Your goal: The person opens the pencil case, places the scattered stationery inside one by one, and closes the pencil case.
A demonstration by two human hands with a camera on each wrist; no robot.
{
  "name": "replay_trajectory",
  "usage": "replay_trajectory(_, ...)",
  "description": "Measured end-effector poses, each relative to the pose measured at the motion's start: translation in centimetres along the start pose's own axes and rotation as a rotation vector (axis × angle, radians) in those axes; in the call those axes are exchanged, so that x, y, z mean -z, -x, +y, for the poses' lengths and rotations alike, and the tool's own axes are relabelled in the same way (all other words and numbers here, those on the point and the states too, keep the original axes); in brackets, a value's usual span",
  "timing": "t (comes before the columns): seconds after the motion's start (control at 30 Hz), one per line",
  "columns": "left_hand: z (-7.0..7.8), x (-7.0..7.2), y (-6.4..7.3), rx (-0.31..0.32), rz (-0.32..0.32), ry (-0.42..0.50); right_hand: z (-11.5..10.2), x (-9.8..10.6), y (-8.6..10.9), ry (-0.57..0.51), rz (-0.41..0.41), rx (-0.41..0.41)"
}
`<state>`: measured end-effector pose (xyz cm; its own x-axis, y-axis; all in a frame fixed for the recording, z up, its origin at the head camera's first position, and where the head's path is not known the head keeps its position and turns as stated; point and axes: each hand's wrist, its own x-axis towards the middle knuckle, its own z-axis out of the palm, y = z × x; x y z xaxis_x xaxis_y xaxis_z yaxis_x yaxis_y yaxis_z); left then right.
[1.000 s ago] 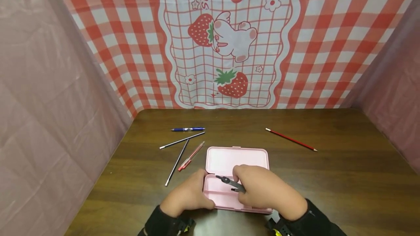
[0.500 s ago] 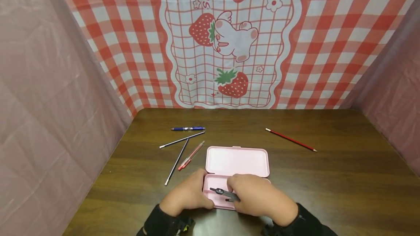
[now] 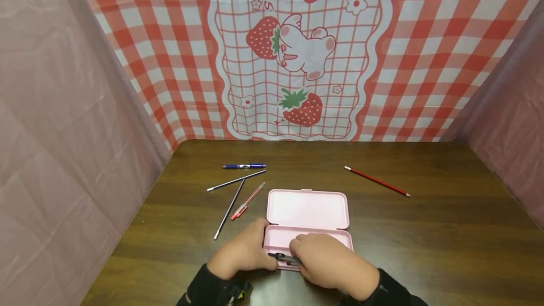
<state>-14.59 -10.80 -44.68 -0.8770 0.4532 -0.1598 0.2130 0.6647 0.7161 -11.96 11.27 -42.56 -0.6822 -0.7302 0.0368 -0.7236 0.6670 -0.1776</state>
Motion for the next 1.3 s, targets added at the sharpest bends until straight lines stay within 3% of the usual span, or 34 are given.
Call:
replay_trajectory(0.37, -0.07, -0.03, -0.05, 0.003, 0.008, 0.011, 0.01, 0.05, 0.20, -0.062, -0.012, 0.017)
replay_trajectory(0.73, 0.04, 0.01, 0.03, 0.010, 0.003, 0.003, -0.54, -0.36, -0.16, 0.076, 0.108, 0.051)
replay_trajectory(1.03, 0.02, 0.03, -0.06, 0.013, 0.001, -0.005, -0.08, -0.10, -0.14, 0.032, 0.089, 0.075)
replay_trajectory(1.3, 0.14, 0.15, -0.05, 0.025, -0.010, 0.004, -0.07, -0.29, -0.32, 0.072, 0.094, 0.043)
